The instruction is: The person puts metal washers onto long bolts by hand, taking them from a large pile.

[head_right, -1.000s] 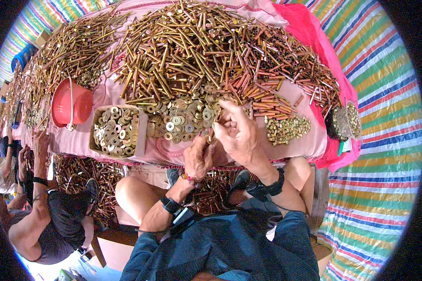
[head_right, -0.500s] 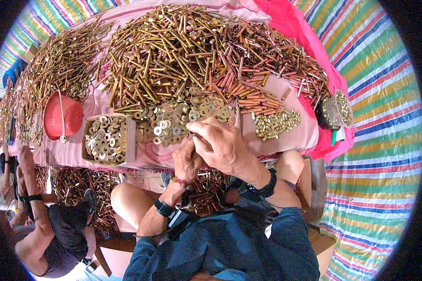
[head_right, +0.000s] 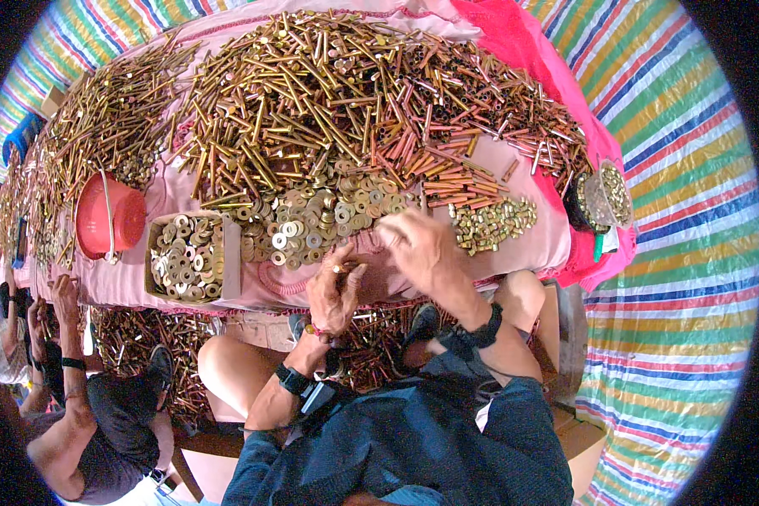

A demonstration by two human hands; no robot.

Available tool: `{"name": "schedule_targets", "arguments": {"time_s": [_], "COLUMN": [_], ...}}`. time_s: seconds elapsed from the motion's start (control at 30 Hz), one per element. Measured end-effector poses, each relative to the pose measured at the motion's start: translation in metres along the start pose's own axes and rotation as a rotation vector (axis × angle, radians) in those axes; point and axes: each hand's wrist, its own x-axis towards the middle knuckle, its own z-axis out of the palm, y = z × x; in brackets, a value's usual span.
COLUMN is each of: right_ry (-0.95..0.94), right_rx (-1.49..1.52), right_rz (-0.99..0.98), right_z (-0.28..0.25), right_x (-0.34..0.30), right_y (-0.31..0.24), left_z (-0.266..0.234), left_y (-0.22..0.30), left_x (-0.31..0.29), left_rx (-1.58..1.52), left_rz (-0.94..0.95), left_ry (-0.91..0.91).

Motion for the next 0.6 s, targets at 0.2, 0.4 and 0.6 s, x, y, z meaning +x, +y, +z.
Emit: {"name": "schedule_targets", "arguments": {"time_s": [0.2,0.4,0.6], "right_ry": [0.028,-0.101,-0.027], "right_rx": [-0.153,-0.362,0.114], "right_rz": [0.157,0.112,0.272], "right_z": [-0.001,0.001,0.001], "right_x": [0.027,0.040,0.034], "right_y": [0.063,0.073,0.055], "left_z": [0.002,0.009,0.012], "left_y": [0.005,-0.003,-0.003], "left_x": [0.002,0.001,0.003], "left_rx": [-0.106,-0.063,-0.064], "left_rz": [-0.115,-0.041,-0.092], "left_ry": [-0.014,0.007,0.021]}}
